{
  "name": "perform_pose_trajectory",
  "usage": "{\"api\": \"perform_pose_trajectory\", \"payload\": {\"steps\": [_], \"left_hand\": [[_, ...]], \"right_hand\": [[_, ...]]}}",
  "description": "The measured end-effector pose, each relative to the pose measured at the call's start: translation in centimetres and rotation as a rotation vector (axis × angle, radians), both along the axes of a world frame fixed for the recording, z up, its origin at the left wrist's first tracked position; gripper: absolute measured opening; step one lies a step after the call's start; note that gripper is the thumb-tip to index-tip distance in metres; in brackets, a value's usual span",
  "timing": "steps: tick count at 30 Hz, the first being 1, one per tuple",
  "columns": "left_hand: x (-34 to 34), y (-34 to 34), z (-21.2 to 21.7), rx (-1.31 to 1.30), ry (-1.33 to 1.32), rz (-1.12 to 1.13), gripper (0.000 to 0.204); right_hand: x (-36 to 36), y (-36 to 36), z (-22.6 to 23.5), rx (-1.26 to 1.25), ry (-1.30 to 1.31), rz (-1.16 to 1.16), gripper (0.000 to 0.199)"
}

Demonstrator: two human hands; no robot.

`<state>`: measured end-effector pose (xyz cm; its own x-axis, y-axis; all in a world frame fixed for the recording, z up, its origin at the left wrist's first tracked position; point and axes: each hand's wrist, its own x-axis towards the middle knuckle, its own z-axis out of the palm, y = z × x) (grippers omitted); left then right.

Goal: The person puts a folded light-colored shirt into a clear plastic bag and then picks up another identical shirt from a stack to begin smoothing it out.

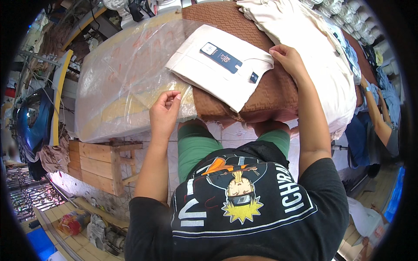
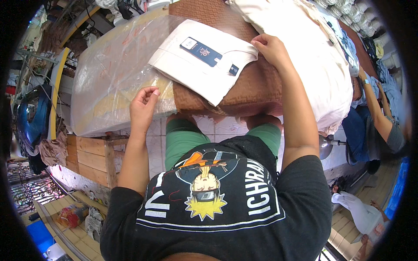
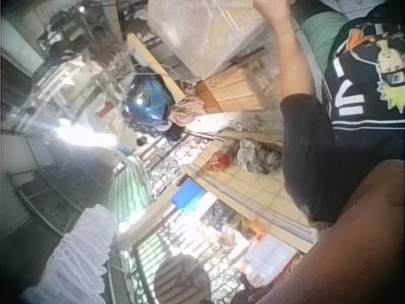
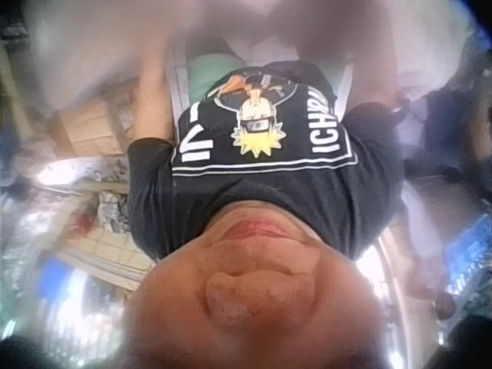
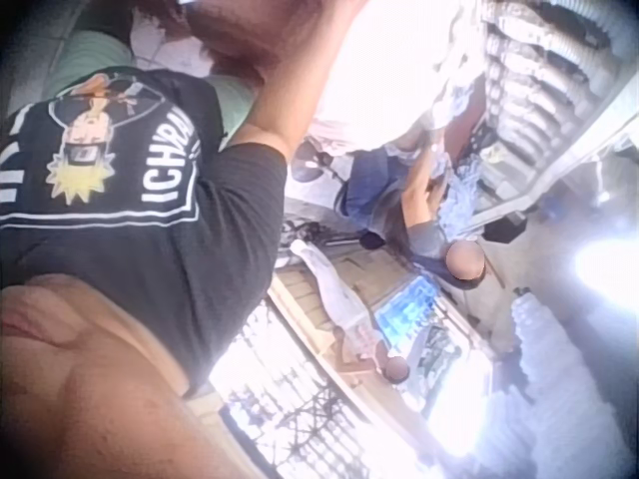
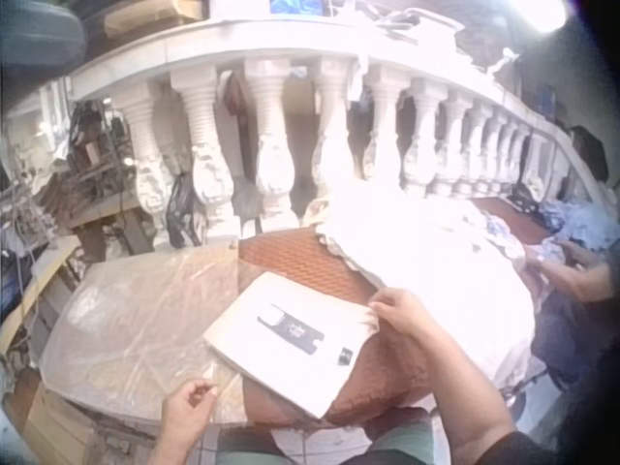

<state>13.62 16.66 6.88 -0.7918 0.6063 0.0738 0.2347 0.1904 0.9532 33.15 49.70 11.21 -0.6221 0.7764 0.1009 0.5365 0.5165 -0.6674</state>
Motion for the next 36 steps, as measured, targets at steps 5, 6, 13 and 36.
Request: {"api": "perform_pose_trajectory", "payload": {"steps": [5, 6, 13, 36], "left_hand": [[-0.5, 1.9, 4.3, -0.072, 0.252, 0.031, 0.014], [-0.4, 2.2, 4.9, -0.075, 0.287, 0.037, 0.014], [1.5, 5.0, 3.1, -0.045, 0.237, -0.105, 0.014], [-1.6, 2.0, 3.7, -0.135, -0.001, -0.138, 0.029]], "right_hand": [[1.7, 1.7, -0.3, 0.004, 0.029, -0.051, 0.026], [2.0, 1.6, -0.5, -0.072, 0.024, -0.072, 0.026], [1.6, -0.6, -1.0, -0.398, -0.046, -0.232, 0.035], [-4.9, 0.9, 1.3, 0.060, -0.111, 0.060, 0.033]]}}
